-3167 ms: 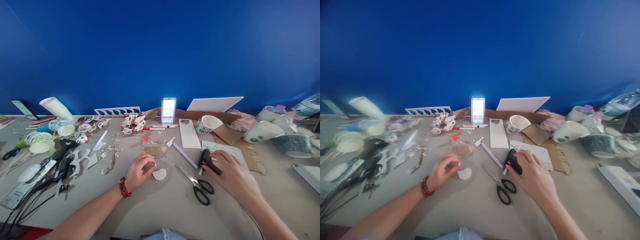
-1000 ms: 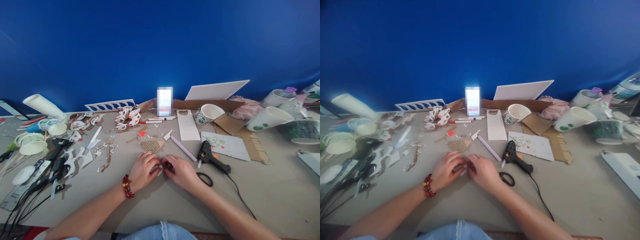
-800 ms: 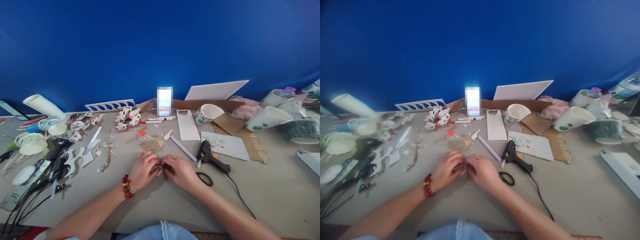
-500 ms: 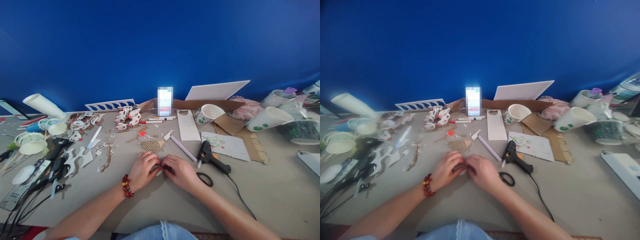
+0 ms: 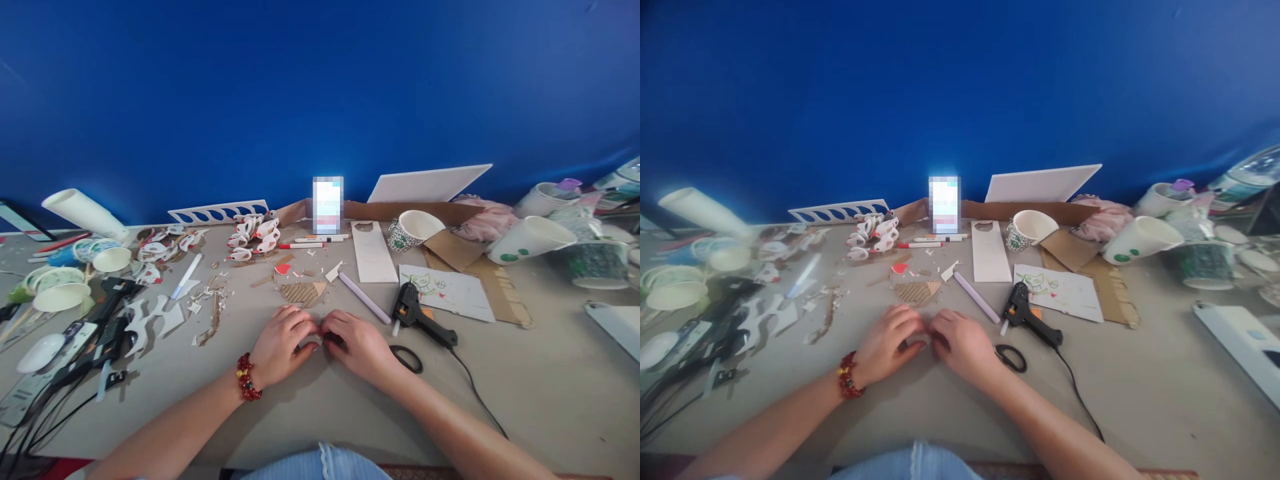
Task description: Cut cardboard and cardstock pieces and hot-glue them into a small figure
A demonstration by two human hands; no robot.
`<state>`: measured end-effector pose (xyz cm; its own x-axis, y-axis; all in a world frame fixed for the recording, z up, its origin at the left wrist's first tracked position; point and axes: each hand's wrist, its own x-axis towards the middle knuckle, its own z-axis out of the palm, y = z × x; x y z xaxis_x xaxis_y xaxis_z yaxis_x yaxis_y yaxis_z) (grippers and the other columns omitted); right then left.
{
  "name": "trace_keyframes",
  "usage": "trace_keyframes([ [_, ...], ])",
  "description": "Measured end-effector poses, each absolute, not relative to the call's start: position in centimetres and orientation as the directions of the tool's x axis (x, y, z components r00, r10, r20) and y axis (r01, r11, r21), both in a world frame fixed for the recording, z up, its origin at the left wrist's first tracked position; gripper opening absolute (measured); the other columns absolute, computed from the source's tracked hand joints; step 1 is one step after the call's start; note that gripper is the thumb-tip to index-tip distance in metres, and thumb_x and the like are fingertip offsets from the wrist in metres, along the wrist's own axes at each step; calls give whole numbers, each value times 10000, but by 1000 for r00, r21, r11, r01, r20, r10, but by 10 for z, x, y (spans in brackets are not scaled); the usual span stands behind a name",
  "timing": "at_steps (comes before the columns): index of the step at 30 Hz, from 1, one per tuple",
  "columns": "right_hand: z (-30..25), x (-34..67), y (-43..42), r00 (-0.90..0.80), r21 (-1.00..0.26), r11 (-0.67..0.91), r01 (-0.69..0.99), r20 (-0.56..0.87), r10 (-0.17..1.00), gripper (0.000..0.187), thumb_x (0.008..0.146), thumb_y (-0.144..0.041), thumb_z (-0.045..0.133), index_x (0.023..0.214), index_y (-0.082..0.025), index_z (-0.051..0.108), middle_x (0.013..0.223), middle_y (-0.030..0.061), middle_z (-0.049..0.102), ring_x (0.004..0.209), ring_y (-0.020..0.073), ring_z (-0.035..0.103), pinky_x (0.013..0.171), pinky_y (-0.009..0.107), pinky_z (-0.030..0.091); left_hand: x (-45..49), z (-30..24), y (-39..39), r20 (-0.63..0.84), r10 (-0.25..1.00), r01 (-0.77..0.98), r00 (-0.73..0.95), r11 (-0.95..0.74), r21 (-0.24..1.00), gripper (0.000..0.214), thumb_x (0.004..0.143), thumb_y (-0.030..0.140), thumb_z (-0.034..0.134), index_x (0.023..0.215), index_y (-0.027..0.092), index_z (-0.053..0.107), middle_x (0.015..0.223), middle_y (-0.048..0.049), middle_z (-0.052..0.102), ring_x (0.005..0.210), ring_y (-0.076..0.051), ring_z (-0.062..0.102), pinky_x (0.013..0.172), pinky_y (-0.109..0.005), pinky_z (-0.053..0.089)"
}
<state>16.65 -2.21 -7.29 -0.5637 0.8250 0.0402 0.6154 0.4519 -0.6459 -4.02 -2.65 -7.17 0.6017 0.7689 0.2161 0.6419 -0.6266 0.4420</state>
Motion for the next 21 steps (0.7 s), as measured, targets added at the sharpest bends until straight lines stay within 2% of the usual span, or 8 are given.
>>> trace_keyframes([
  [7, -73, 167, -23, -560, -651, 446, 614, 39, 827, 204, 782, -50, 561, 900, -204, 623, 938, 26, 638, 897, 183, 601, 751, 249, 425, -47, -66, -30, 209, 698, 625, 685, -711, 324, 139, 927, 277, 539, 973, 218, 657, 940, -48, 604, 905, -209, 513, 821, -379, 427],
  [12, -72, 167, -23, -557, -663, 441, 606, 42, 829, 198, 790, -53, 564, 905, -202, 626, 945, 29, 640, 899, 179, 603, 760, 246, 429, -49, -66, -30, 197, 686, 620, 701, -722, 308, 185, 935, 342, 534, 954, 206, 658, 929, -48, 607, 896, -203, 510, 809, -367, 427],
  [21, -74, 169, -23, -568, -674, 449, 586, 53, 821, 224, 782, -46, 551, 909, -212, 629, 952, 31, 647, 903, 193, 605, 752, 258, 433, -50, -66, -30, 185, 689, 623, 701, -717, 312, 193, 938, 342, 527, 999, 215, 659, 959, -57, 609, 908, -210, 512, 819, -372, 428],
])
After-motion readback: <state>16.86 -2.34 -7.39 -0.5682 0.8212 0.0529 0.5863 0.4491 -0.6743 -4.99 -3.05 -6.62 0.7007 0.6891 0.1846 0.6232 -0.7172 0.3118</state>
